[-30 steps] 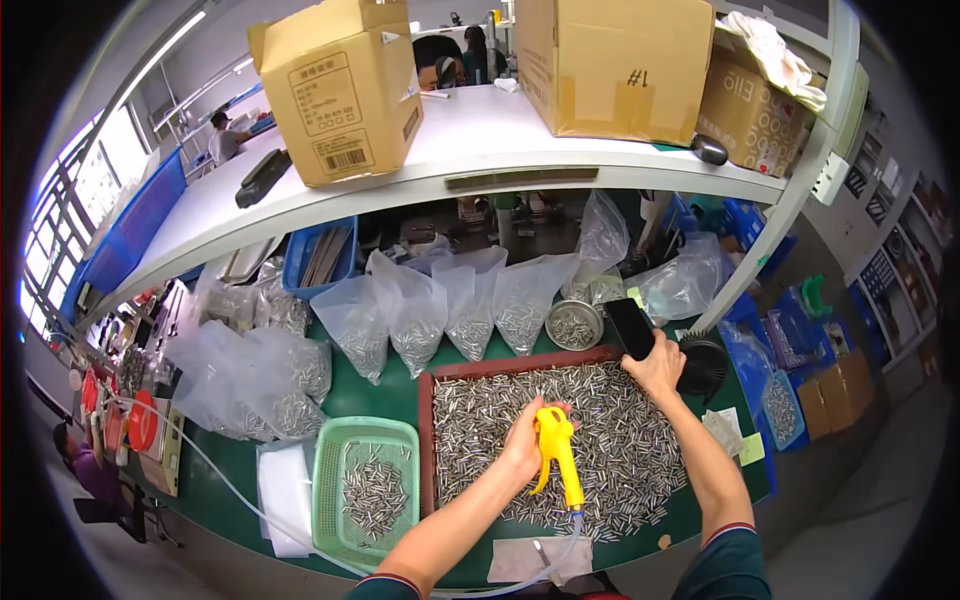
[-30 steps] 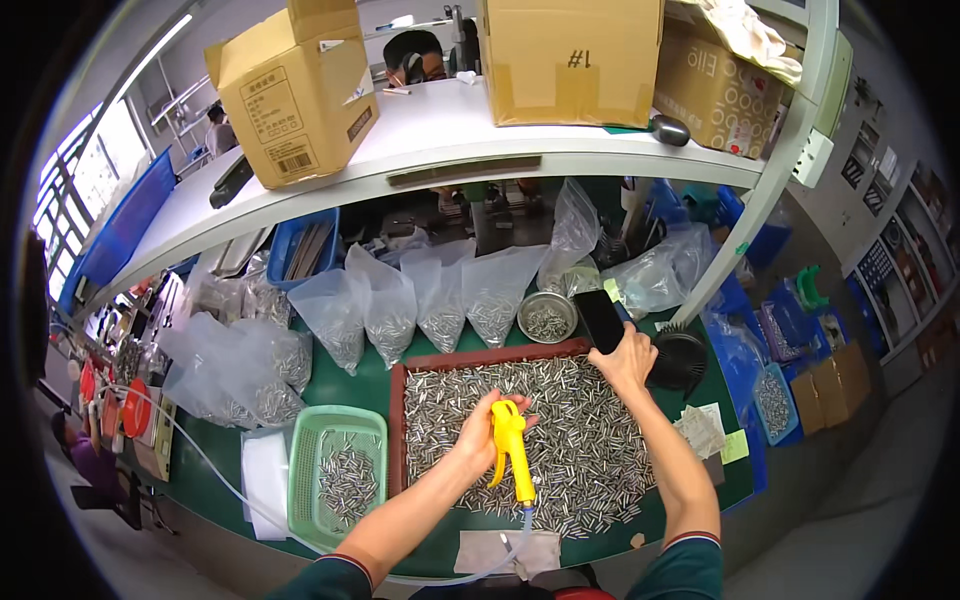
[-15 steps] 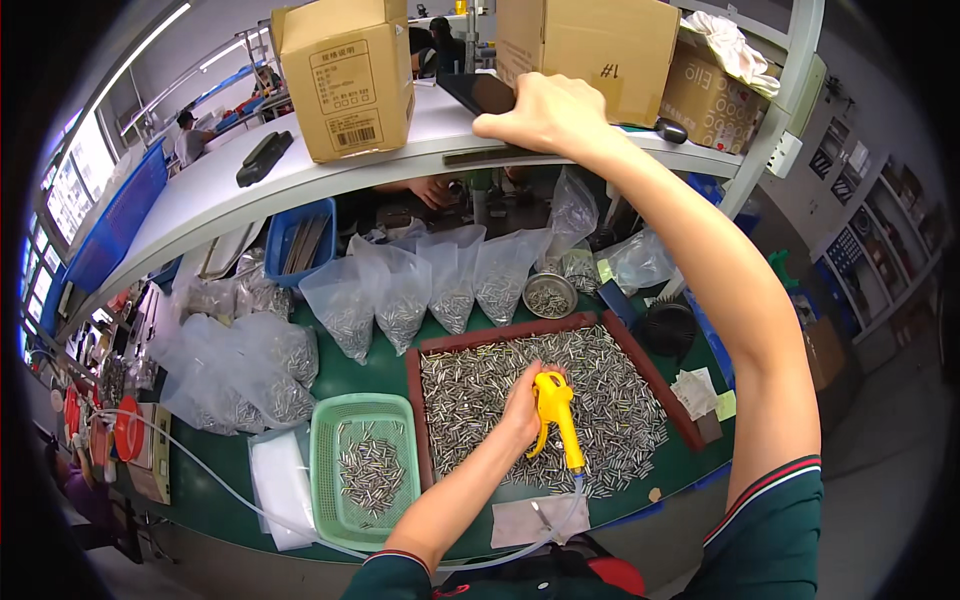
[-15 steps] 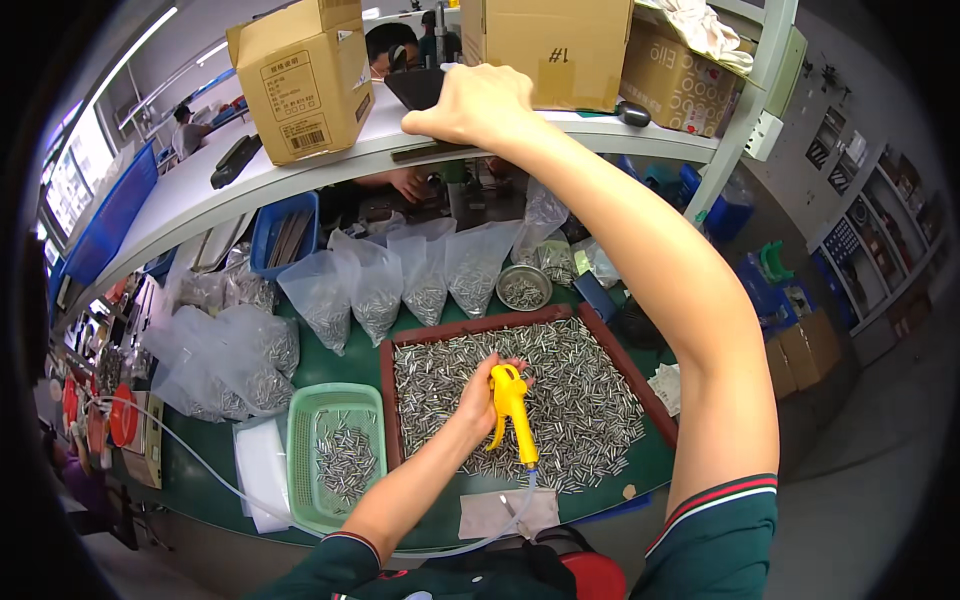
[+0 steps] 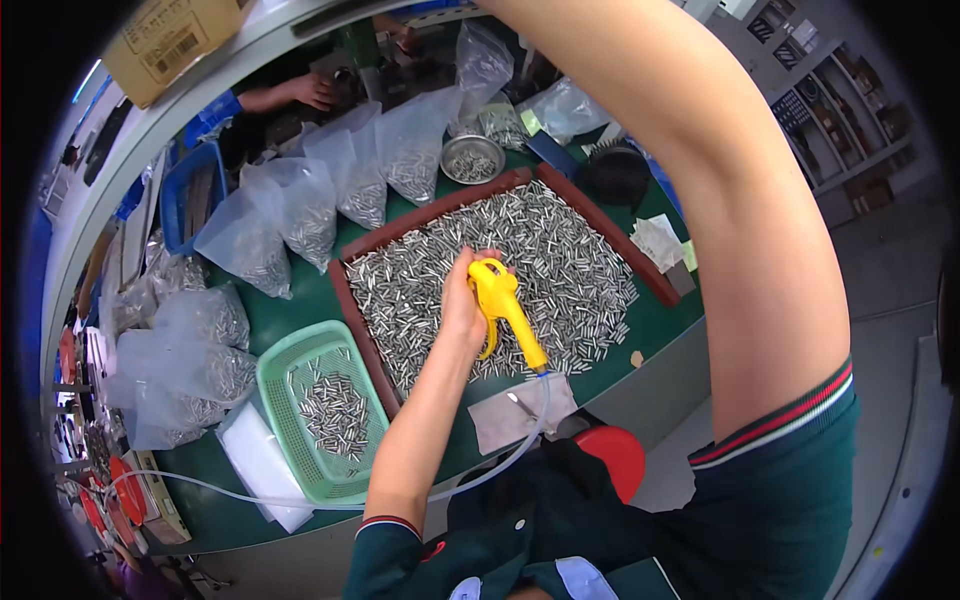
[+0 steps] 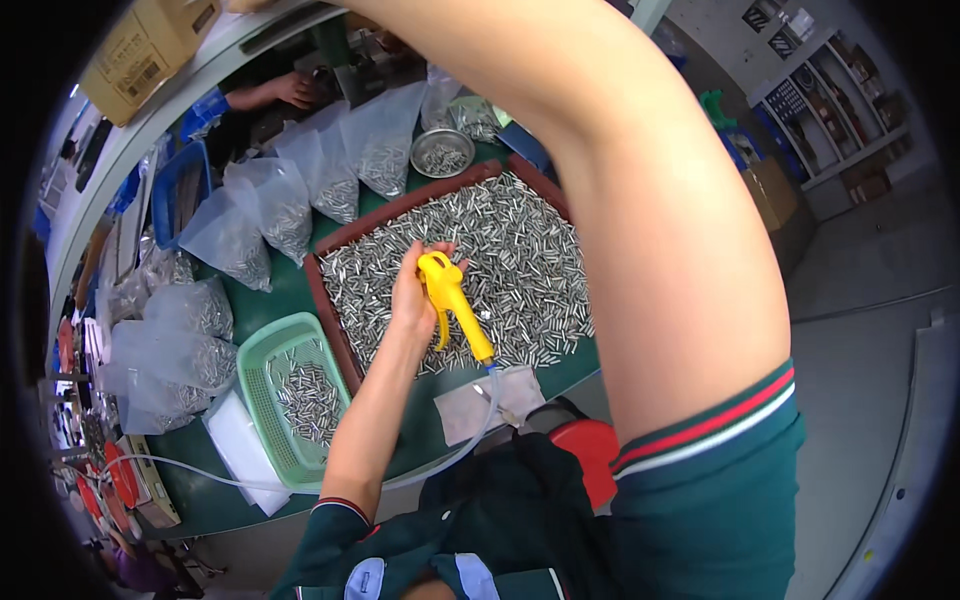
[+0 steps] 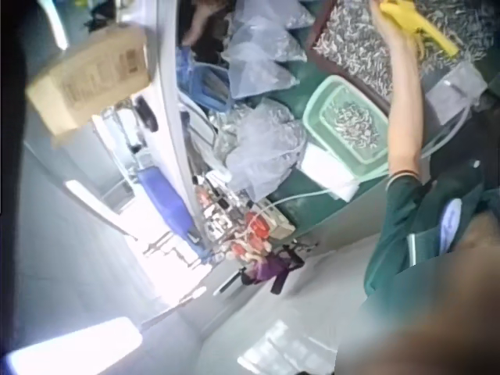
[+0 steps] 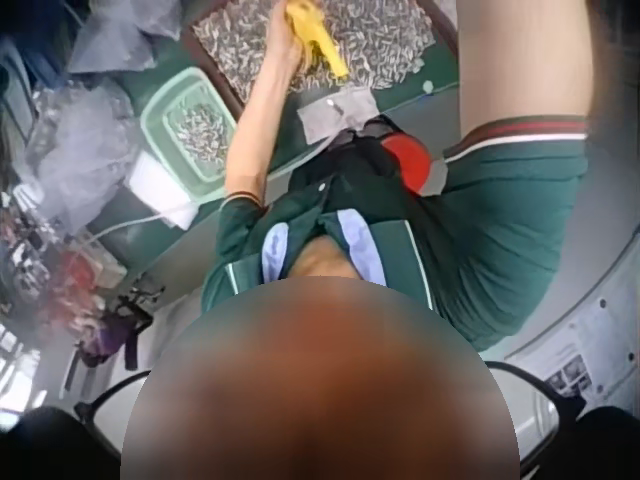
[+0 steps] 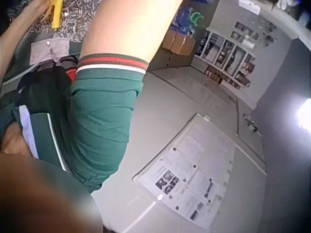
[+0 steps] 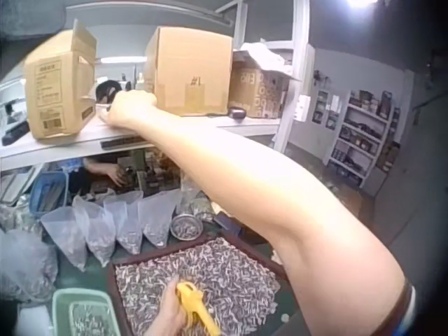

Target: Inspecting and sorting small metal pins at a factory workbench using a compressed air duster.

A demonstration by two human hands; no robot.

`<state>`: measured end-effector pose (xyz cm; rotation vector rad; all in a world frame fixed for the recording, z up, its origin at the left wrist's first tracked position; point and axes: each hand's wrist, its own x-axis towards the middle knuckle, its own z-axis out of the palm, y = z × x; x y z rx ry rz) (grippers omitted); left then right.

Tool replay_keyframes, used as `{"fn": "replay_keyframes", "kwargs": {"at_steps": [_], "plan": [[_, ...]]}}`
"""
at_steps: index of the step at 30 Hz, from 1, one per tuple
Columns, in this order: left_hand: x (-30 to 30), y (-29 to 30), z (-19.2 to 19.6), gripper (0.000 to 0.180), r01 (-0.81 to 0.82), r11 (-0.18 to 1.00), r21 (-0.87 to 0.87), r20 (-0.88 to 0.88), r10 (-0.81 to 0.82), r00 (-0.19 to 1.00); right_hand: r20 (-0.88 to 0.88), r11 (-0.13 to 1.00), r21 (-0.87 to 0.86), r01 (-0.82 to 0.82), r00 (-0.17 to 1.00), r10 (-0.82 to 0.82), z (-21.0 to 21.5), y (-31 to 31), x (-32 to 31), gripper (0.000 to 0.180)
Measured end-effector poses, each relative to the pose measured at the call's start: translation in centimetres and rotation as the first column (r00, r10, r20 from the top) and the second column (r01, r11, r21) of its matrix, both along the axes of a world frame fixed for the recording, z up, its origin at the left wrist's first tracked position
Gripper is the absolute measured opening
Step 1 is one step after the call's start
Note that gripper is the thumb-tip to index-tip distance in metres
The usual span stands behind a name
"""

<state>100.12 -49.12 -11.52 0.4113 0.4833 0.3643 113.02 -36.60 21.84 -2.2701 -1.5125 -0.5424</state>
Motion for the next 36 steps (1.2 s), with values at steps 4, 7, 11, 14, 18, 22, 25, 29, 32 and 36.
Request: {"fn": "replay_keyframes", "kwargs": {"at_steps": [4, 7, 11, 14, 18, 22, 25, 29, 32, 36], "plan": [[-0.4, -0.1, 0.3, 0.029, 0.007, 1.000, 0.012, -0.039, -0.006, 0.999, -0.224, 0.985, 0.087, -0.150, 0.960, 0.166, -4.7, -13.6, -3.3, 0.055], [-0.6, 0.7, -0.3, 0.026, -0.038, 0.999, 0.008, -0.017, 0.038, 0.999, -0.450, 0.980, 0.125, -0.153, 0.872, 0.193, -15.7, -22.4, -3.3, 0.050], [1.6, -1.0, 0.7, 0.027, -0.101, 0.994, -0.033, -0.078, 0.099, 0.992, -0.977, 0.993, -0.092, -0.080, 0.199, -0.075, -26.7, -31.5, -6.4, 0.053], [2.2, -1.6, 0.0, 0.025, -0.042, 0.999, 0.032, -0.067, 0.044, 0.997, -0.985, 0.993, 0.117, 0.017, -0.129, 0.118, -30.1, -32.0, -8.8, 0.043], [3.8, -4.0, 0.0, 0.025, 0.028, 0.996, 0.087, -0.102, -0.019, 0.995, -0.968, 0.984, 0.075, 0.164, -0.226, 0.111, -31.1, -31.7, -8.7, 0.028], [4.3, -5.1, -0.3, 0.028, 0.053, 0.996, 0.078, -0.114, -0.044, 0.993, -0.940, 0.994, 0.041, 0.105, -0.332, 0.074, -30.9, -31.8, -6.7, 0.032], [4.7, -5.7, 0.1, 0.028, 0.066, 0.993, 0.100, -0.122, -0.054, 0.991, -0.931, 0.995, 0.010, 0.096, -0.361, 0.044, -30.8, -32.1, -6.1, 0.031], [4.9, -6.8, -0.4, 0.027, 0.071, 0.994, 0.083, -0.114, -0.062, 0.992, -0.884, 0.988, -0.069, 0.140, -0.468, 0.005, -30.6, -32.5, -6.0, 0.038], [5.4, -6.9, -1.1, 0.029, 0.105, 0.994, -0.016, -0.128, -0.106, 0.986, -0.867, 0.997, -0.046, 0.061, -0.499, -0.010, -30.5, -33.0, -4.7, 0.042], [6.3, -6.5, -1.0, 0.039, 0.138, 0.989, 0.061, -0.221, -0.121, 0.968, -0.907, 0.993, -0.091, 0.074, -0.419, -0.052, -29.8, -32.5, -3.8, 0.047]]}}
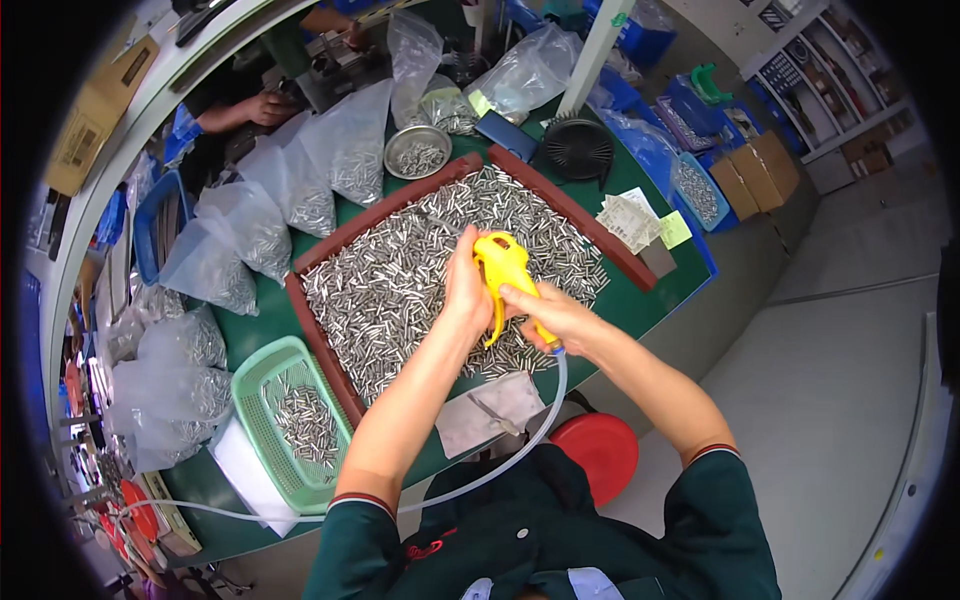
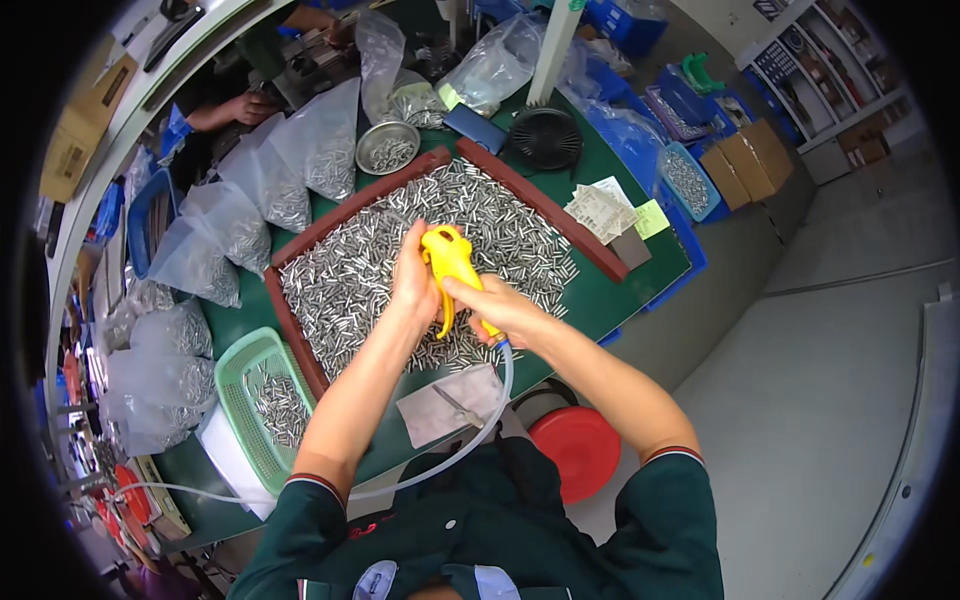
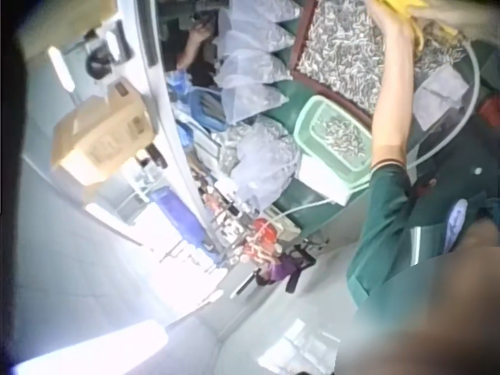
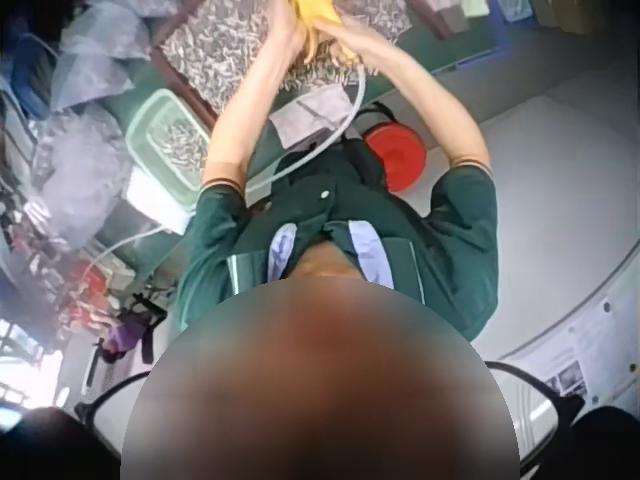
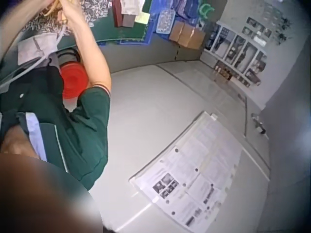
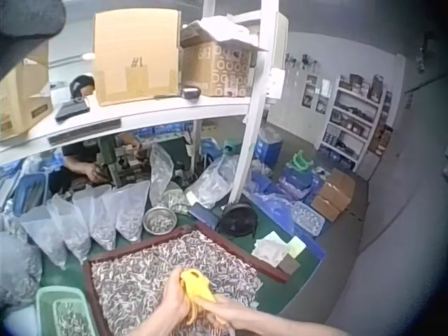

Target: Inspecting and sorting small metal pins at a factory workbench using a compressed air duster.

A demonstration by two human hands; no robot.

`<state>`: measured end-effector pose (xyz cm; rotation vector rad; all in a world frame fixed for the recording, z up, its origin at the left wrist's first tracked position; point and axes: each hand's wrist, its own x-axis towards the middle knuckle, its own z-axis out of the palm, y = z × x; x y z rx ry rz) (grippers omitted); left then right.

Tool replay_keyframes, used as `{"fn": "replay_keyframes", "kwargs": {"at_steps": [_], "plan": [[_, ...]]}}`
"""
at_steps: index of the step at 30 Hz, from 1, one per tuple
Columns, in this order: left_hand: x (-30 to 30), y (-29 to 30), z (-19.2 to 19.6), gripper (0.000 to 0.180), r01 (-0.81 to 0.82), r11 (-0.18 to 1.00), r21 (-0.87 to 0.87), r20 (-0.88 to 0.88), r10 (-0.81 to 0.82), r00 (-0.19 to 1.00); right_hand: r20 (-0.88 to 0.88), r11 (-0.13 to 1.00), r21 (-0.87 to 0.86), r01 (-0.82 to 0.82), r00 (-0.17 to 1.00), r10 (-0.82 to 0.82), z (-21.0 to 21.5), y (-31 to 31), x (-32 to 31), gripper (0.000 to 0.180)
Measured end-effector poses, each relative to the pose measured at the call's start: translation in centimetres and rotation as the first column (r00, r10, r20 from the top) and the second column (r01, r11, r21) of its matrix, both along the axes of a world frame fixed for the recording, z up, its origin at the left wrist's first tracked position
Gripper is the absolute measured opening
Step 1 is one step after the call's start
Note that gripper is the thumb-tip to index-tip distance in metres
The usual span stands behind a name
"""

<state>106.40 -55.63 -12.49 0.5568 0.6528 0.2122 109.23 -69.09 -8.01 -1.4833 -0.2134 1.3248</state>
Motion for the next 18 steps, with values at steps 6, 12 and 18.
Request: {"fn": "replay_keyframes", "kwargs": {"at_steps": [6, 12, 18], "plan": [[0.8, 3.4, -1.9, 0.044, -0.161, 0.873, 0.460, -0.132, 0.247, 0.960, 0.230, 0.975, -0.216, -0.045, 0.968, 0.096, 2.9, -1.7, 4.0, 0.040], [2.7, 7.2, -8.8, 0.044, 0.081, -0.326, 0.942, -0.097, -0.033, 0.995, 0.399, 0.870, -0.475, -0.133, 0.849, 0.347, 5.0, -3.2, 6.6, 0.040], [6.4, 5.2, -10.1, 0.105, 0.326, -0.559, 0.762, -0.477, -0.144, 0.867, 0.495, 0.739, -0.657, -0.149, 0.654, 0.572, 5.9, -3.9, 7.9, 0.042]]}}
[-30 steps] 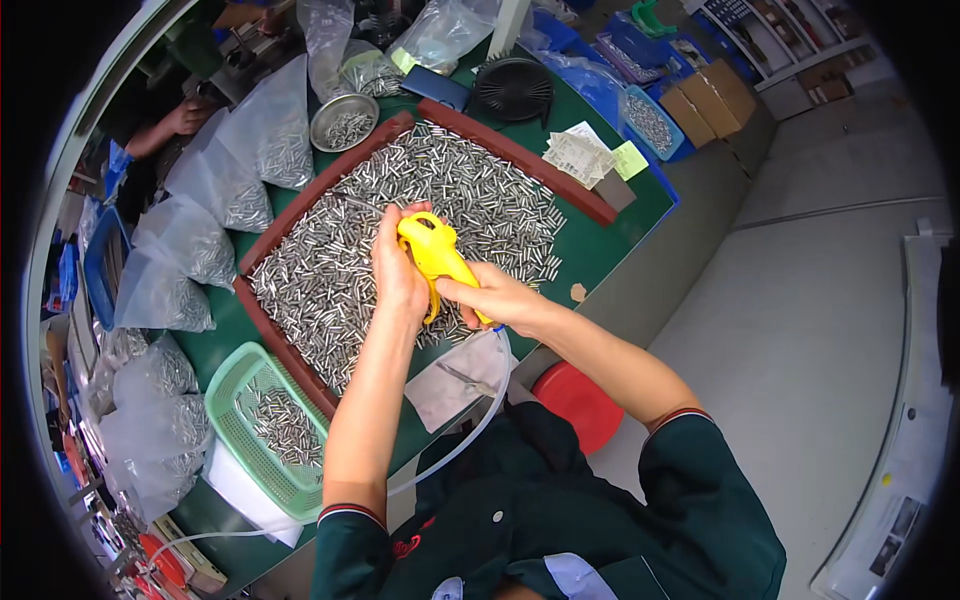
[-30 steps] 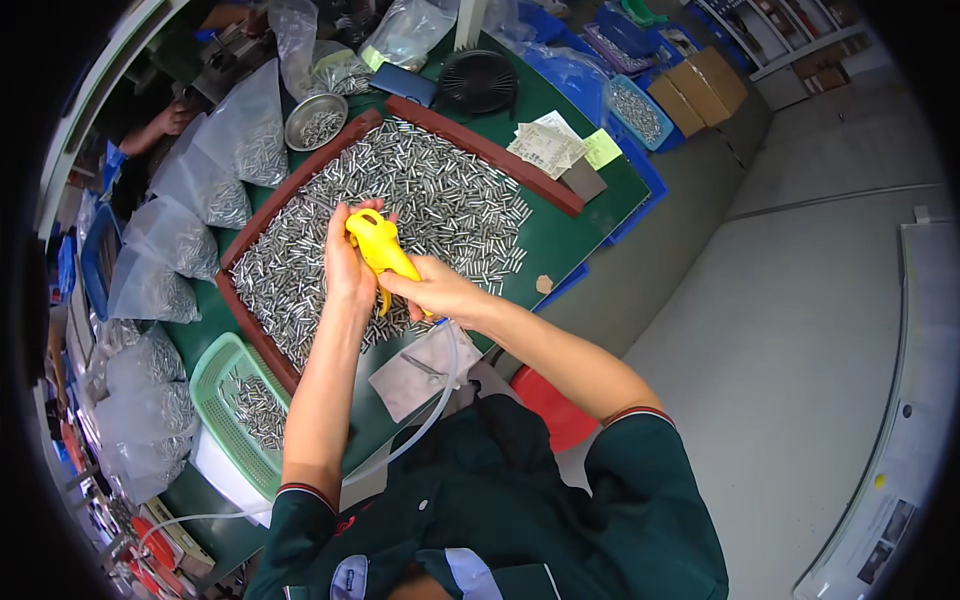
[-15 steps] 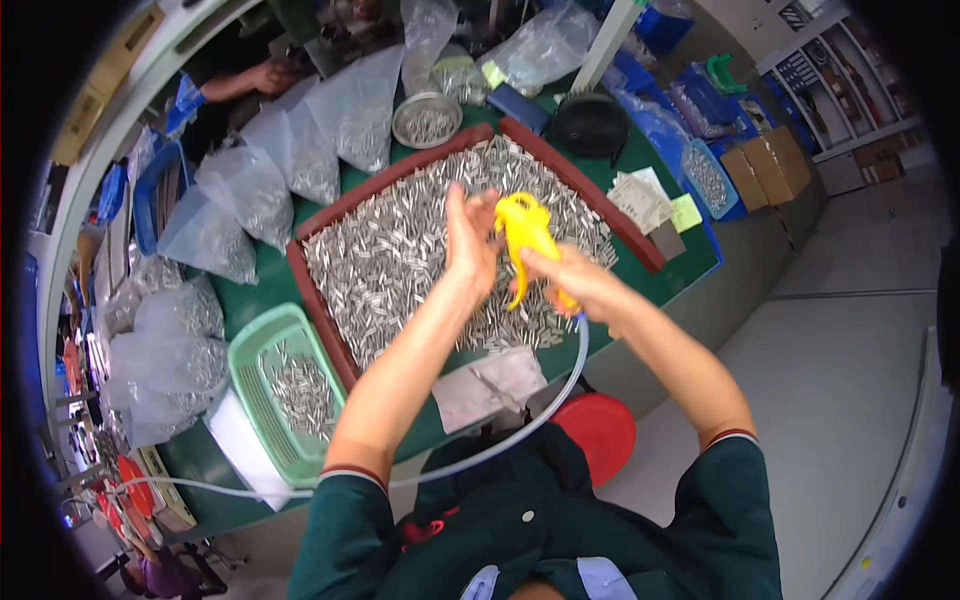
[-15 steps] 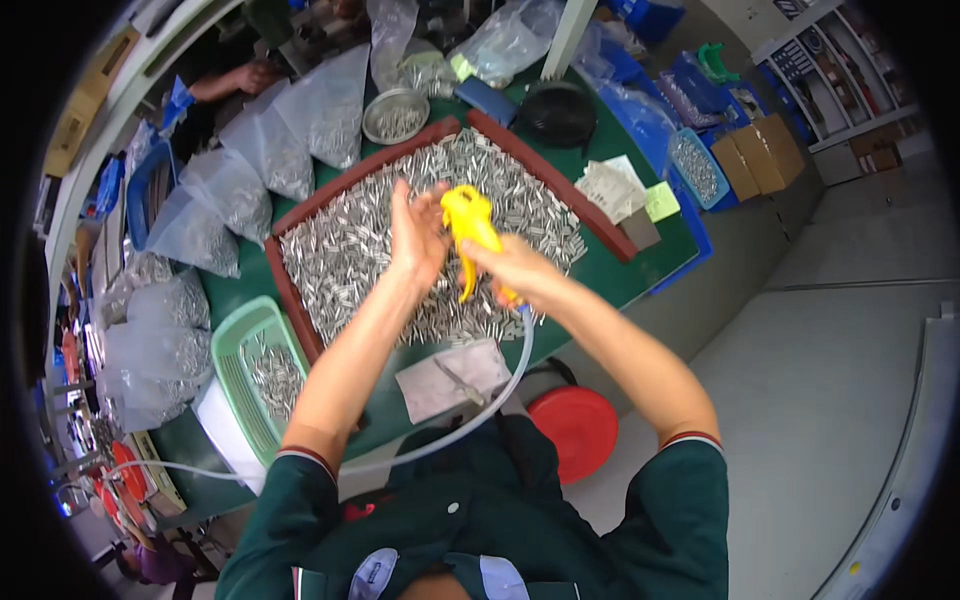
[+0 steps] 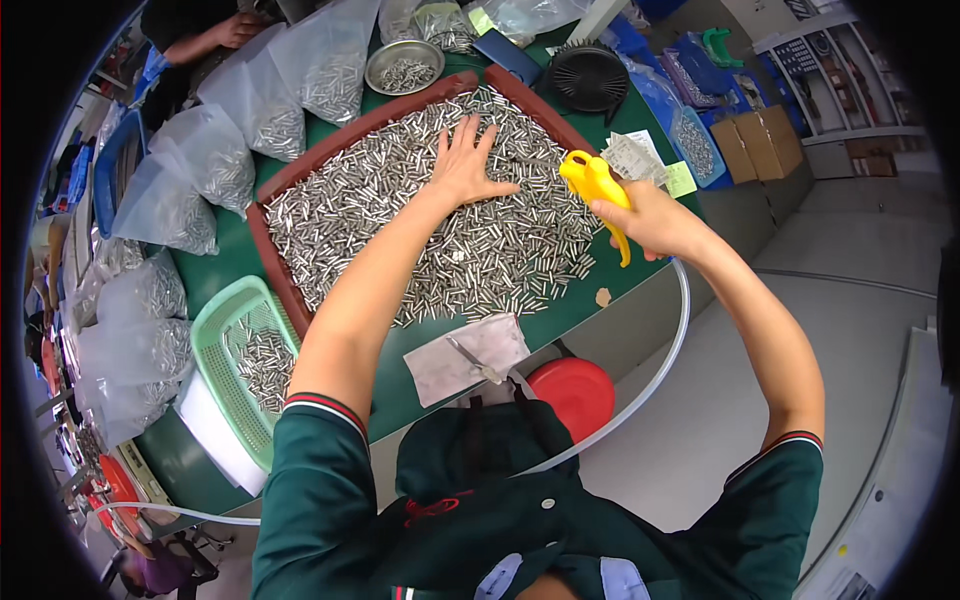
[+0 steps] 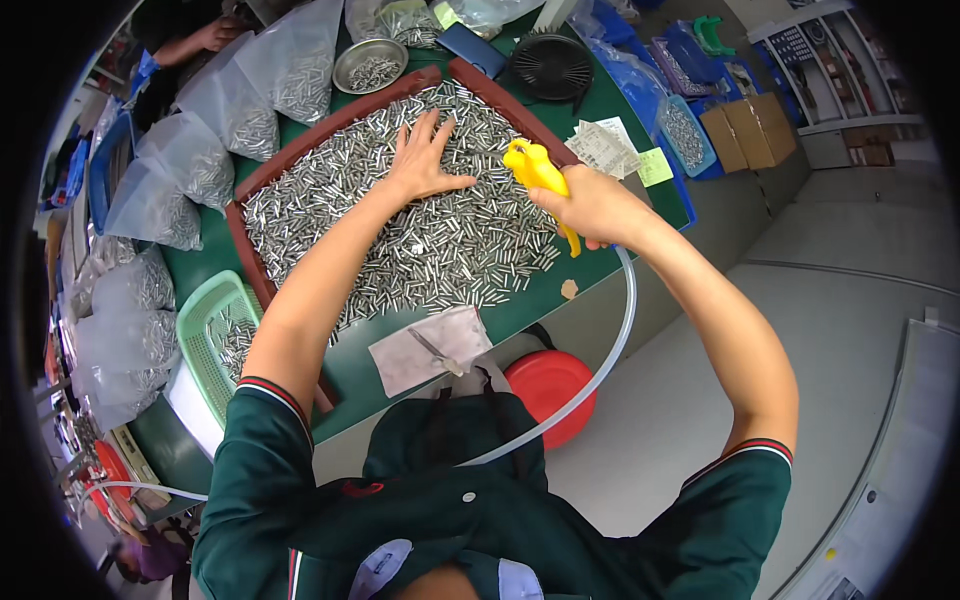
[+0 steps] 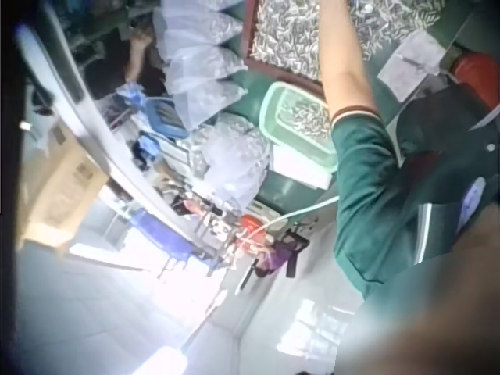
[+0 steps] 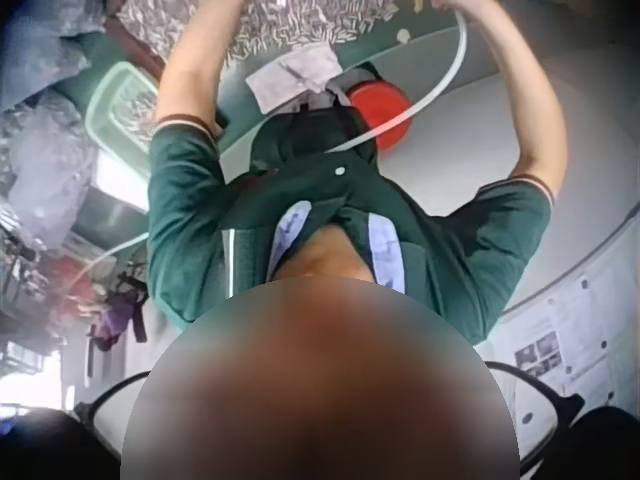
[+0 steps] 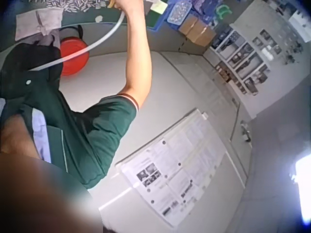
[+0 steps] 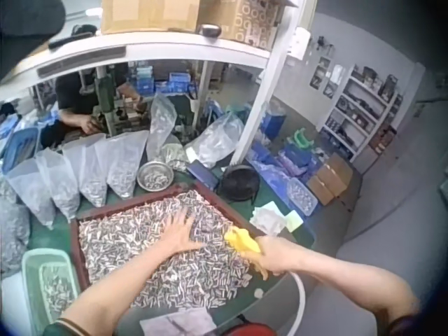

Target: Inspecting and sorting small metal pins at a factory workbench using a compressed air duster.

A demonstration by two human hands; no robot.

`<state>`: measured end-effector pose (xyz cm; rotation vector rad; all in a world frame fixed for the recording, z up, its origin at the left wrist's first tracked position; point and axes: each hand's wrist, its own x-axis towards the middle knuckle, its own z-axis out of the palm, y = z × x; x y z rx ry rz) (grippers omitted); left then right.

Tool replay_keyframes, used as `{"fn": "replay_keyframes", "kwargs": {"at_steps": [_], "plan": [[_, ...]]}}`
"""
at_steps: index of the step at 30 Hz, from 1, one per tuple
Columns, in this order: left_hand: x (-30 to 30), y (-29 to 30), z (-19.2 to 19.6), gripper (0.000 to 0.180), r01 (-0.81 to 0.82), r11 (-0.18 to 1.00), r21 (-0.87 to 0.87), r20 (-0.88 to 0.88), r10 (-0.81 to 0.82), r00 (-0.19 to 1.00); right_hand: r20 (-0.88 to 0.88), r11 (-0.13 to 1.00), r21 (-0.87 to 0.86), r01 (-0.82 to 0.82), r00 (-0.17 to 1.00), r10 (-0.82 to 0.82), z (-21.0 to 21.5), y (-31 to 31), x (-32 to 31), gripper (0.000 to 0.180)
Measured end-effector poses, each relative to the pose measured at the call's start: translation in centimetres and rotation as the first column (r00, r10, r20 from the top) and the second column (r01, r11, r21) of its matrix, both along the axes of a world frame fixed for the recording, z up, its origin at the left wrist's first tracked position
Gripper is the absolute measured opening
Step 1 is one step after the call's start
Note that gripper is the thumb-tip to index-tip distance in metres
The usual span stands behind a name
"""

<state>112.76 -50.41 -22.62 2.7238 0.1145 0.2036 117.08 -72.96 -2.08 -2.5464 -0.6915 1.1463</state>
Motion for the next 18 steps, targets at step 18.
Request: {"fn": "replay_keyframes", "kwargs": {"at_steps": [18], "plan": [[4.4, -1.5, 1.4, 0.128, 0.099, 0.975, 0.201, -0.278, -0.040, 0.960, 0.206, 0.975, -0.183, -0.122, 0.965, 0.160, 1.0, -1.5, 1.7, 0.041]]}}
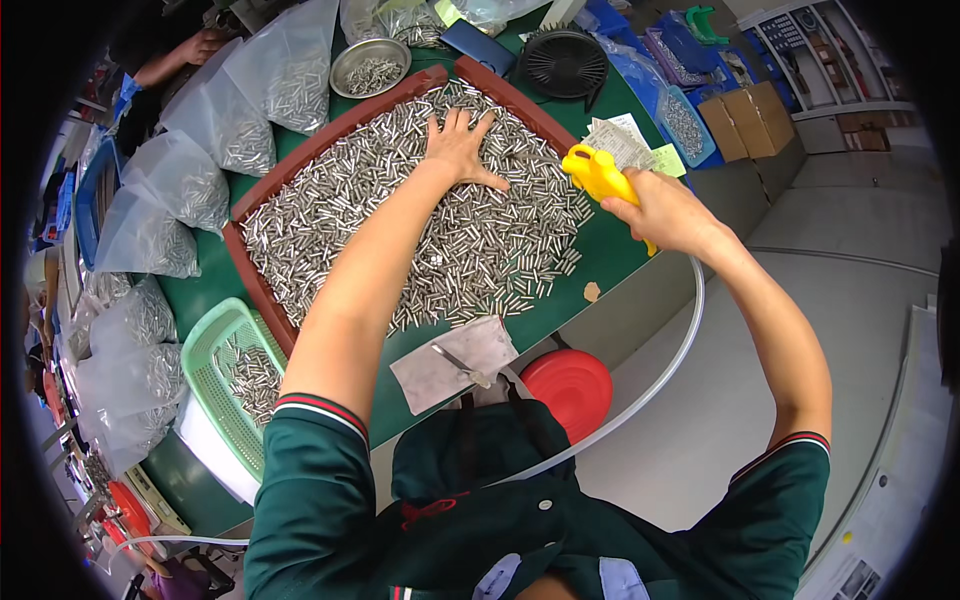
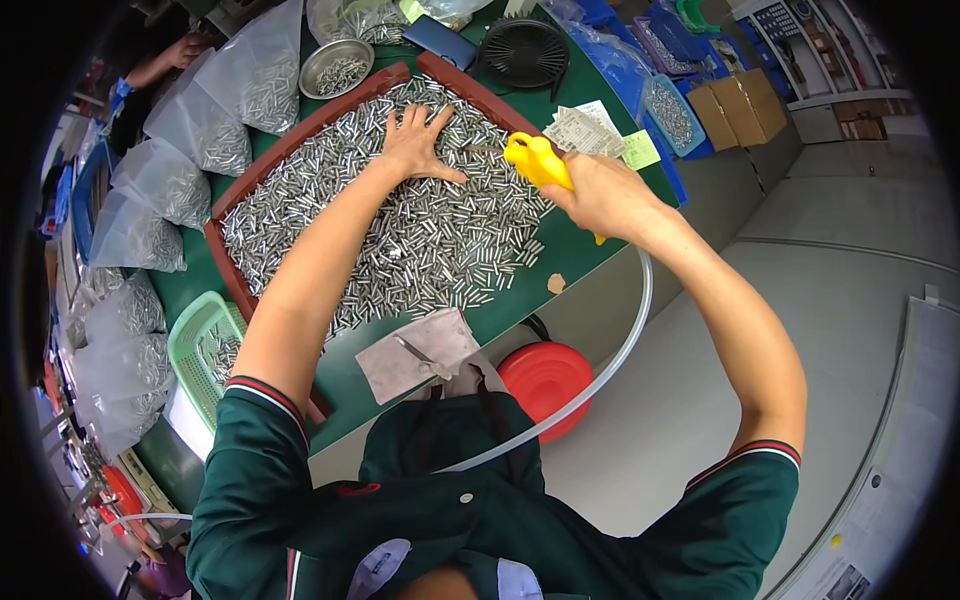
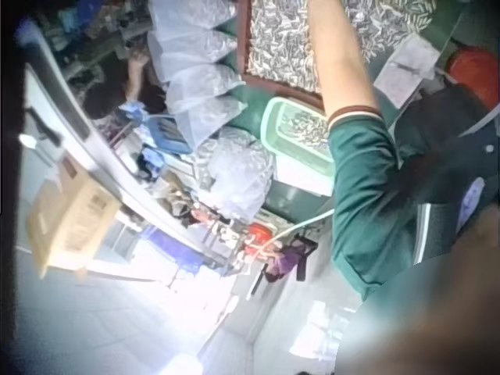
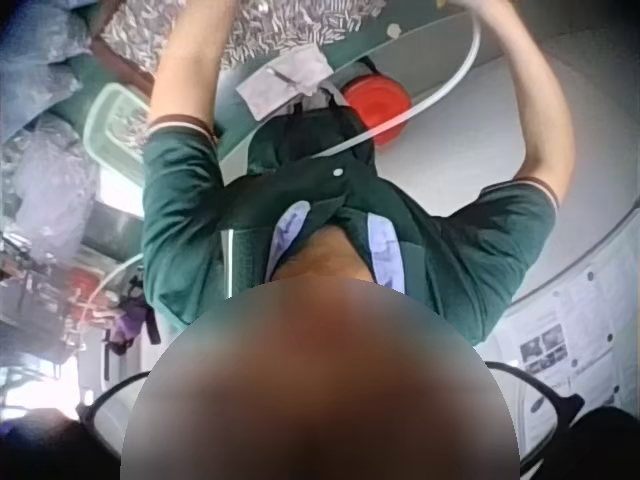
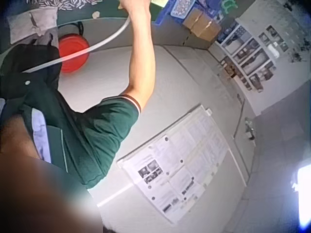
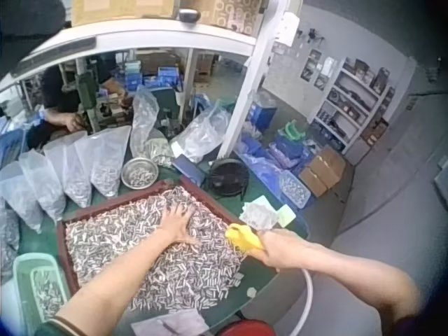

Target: Inspecting and sorting small metal pins at a factory workbench using a compressed air duster.

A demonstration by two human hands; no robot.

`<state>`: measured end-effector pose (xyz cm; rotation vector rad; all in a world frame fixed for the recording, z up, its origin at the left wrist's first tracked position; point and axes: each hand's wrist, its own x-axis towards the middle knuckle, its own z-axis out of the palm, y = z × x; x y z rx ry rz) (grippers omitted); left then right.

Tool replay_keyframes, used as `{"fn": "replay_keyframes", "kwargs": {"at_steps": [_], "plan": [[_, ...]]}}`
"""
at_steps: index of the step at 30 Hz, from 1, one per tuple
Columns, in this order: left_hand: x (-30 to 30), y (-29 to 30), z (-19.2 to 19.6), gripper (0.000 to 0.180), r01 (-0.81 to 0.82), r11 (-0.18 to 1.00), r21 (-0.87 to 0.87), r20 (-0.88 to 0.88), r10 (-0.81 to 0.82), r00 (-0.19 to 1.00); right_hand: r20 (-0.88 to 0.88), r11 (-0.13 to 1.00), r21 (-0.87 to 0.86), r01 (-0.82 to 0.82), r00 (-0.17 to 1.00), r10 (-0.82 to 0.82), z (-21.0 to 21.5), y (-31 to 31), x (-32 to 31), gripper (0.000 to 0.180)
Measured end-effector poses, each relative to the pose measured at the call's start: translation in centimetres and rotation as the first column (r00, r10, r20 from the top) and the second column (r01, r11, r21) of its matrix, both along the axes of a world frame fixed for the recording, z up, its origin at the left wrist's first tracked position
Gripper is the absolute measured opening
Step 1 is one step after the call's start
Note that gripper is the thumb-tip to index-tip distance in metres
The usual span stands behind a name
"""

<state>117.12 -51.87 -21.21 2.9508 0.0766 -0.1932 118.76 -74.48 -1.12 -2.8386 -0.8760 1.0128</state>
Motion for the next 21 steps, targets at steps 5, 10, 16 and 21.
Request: {"fn": "replay_keyframes", "kwargs": {"at_steps": [5, 10, 16, 21], "plan": [[-0.1, -0.8, -0.9, 0.080, 0.011, 0.995, -0.100, 0.105, 0.000, 0.995, 0.049, 0.997, 0.058, -0.052, 0.998, 0.049, -1.0, -0.8, -0.1, 0.040], [-1.2, -0.6, -0.7, 0.039, 0.063, 0.980, -0.191, 0.152, -0.034, 0.988, 0.096, 0.994, 0.084, -0.065, 0.994, 0.057, -0.9, -1.0, 0.1, 0.039], [-4.3, 1.1, 2.1, 0.021, 0.187, 0.967, -0.174, 0.073, -0.177, 0.982, 0.061, 0.990, 0.097, -0.102, 0.993, 0.096, -1.4, -1.8, 0.1, 0.035], [-4.1, 2.3, 1.8, 0.061, 0.084, 0.956, -0.280, 0.208, -0.025, 0.978, 0.017, 0.986, 0.127, -0.104, 0.995, 0.103, -1.2, -1.4, 0.6, 0.034]]}}
